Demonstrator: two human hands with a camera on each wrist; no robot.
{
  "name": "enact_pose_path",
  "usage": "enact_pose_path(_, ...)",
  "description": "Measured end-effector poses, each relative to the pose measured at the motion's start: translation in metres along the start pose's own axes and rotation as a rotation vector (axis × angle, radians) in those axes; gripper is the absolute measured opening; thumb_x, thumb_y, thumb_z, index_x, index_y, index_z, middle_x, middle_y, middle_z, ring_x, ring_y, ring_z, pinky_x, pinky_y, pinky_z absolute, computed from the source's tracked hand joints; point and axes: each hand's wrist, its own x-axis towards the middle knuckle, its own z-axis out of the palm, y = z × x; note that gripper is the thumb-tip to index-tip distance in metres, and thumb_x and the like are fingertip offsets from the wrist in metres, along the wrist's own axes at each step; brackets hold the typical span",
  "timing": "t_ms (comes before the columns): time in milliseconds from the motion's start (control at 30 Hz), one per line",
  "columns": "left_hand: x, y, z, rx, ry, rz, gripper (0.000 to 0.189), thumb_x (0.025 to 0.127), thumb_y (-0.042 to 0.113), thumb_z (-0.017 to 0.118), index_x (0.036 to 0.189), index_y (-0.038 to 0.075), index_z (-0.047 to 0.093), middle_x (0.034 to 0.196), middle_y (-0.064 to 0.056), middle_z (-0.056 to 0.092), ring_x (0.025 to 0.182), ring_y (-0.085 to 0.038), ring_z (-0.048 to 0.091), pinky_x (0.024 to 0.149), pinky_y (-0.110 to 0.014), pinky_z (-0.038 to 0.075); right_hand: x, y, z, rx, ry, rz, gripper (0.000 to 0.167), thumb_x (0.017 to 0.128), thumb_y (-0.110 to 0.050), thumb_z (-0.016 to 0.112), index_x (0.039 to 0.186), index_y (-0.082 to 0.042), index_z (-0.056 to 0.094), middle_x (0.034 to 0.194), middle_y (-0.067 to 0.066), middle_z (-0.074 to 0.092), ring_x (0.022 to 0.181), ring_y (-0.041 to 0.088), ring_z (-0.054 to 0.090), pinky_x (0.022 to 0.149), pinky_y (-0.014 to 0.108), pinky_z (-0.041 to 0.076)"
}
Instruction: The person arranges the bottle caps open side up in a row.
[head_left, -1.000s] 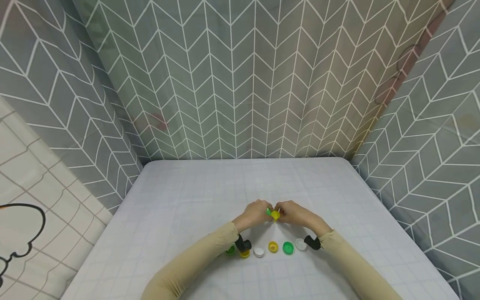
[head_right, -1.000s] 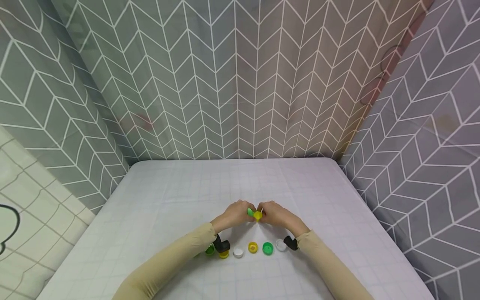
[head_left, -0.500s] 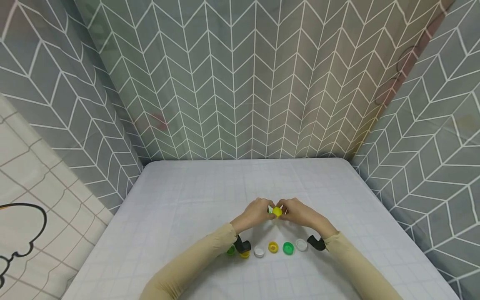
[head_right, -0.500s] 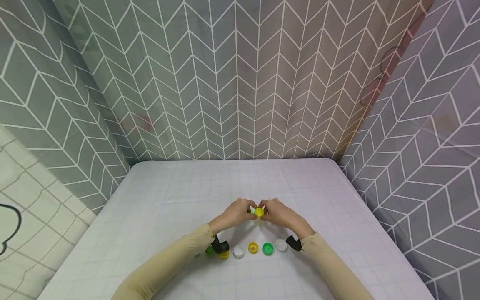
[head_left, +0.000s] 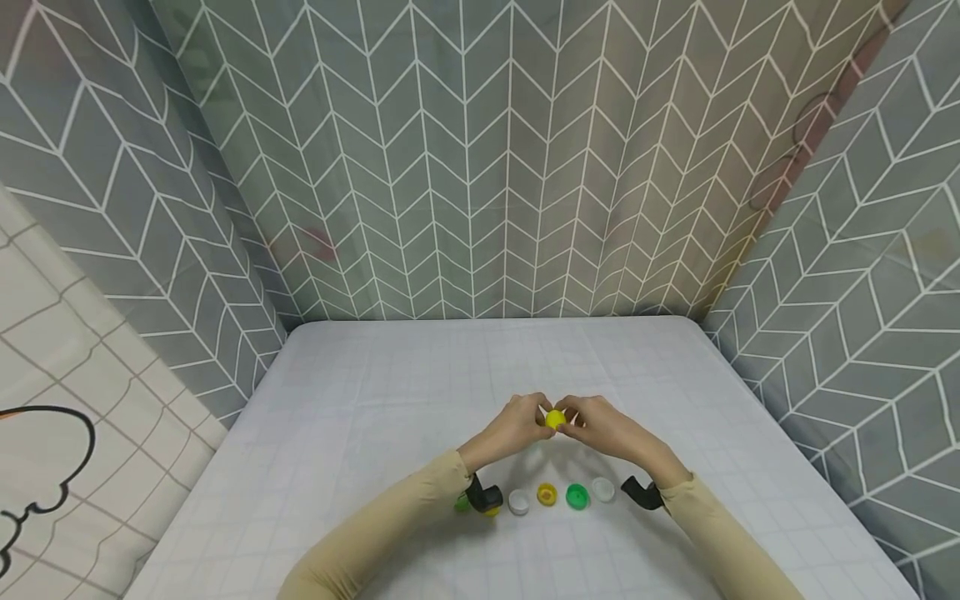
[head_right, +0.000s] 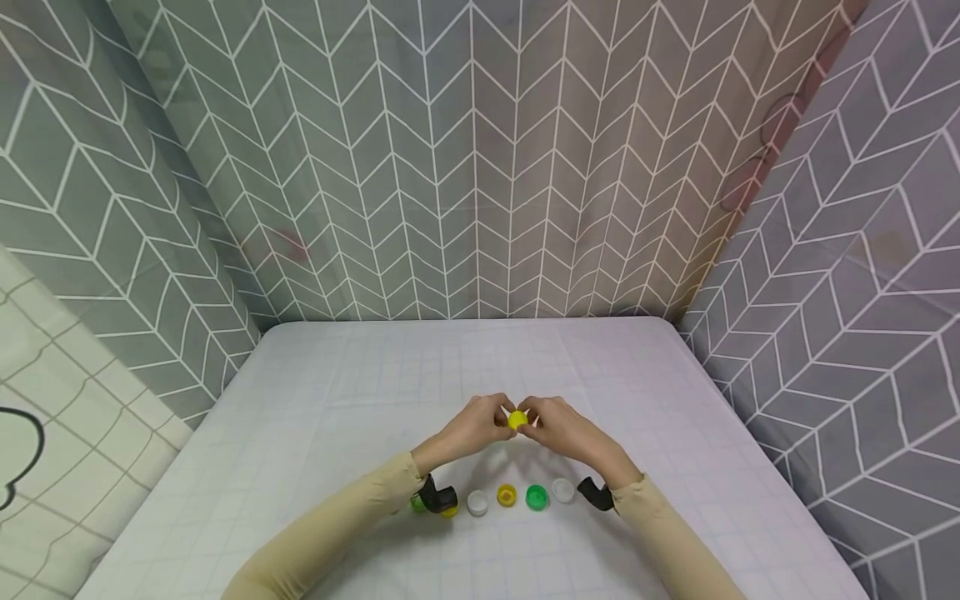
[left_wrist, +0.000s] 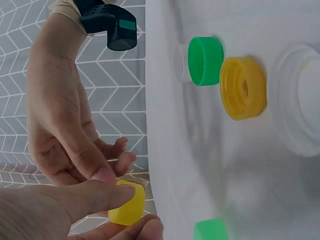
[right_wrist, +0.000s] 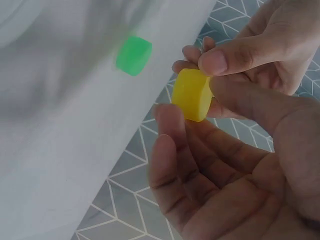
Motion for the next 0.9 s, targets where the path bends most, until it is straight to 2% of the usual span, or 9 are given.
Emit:
enact_pose_path(133,-0.001,0.001,0.001,-0.007,0.017,0.008,0.034,0.085,0.012,0.074,0.113,0.000,0.060,0.086,-0.008,0.070,0.067,-0.007,0.061,0.057,-0.019,0.050,-0.003,0.000,-0.001,-0.006,0.046,-0.027,0.024,0.092,-0.012,0.064,0.112,0.001,0.067,0.099,0.009,0.070,0.080,0.013,0.062,0.067,0.022,0.050)
enact_pose_path(367,0.000,0.002,0.002,-0.041,0.038,0.039,0.032,0.084,0.010,0.074,0.111,0.002,0.058,0.085,-0.005,0.069,0.067,-0.005,0.060,0.059,-0.017,0.049,-0.007,0.001,0.000,-0.006,0.087,-0.019,0.025,0.091,-0.012,0.066,0.112,0.000,0.067,0.100,0.008,0.070,0.079,0.011,0.061,0.067,0.022,0.050)
enact_pose_path(633,0.000,0.001,0.001,-0.054,0.066,0.080,0.021,0.084,0.009,0.074,0.098,0.007,0.058,0.083,-0.002,0.067,0.070,-0.004,0.060,0.061,-0.016,0.050,-0.011,0.003,0.001,0.010,0.133,-0.033,0.016,0.089,-0.009,0.067,0.105,-0.005,0.068,0.101,0.004,0.070,0.078,0.011,0.061,0.068,0.021,0.051)
enact_pose_path(733,-0.001,0.001,0.002,-0.092,0.069,0.075,0.019,0.086,0.015,0.073,0.097,0.008,0.058,0.084,-0.003,0.069,0.071,-0.003,0.061,0.062,-0.017,0.051,-0.012,0.004,0.001,0.003,0.143,-0.038,0.015,0.090,-0.008,0.066,0.105,-0.007,0.068,0.100,0.002,0.070,0.078,0.011,0.061,0.069,0.022,0.051)
enact_pose_path(900,-0.004,0.003,0.002,-0.159,0.076,0.080,0.022,0.091,0.032,0.067,0.099,0.012,0.060,0.091,-0.001,0.071,0.078,-0.004,0.065,0.067,-0.020,0.052,-0.014,0.007,-0.002,-0.007,0.158,-0.032,0.016,0.090,-0.010,0.066,0.107,-0.011,0.068,0.100,-0.001,0.071,0.080,0.010,0.062,0.068,0.022,0.050)
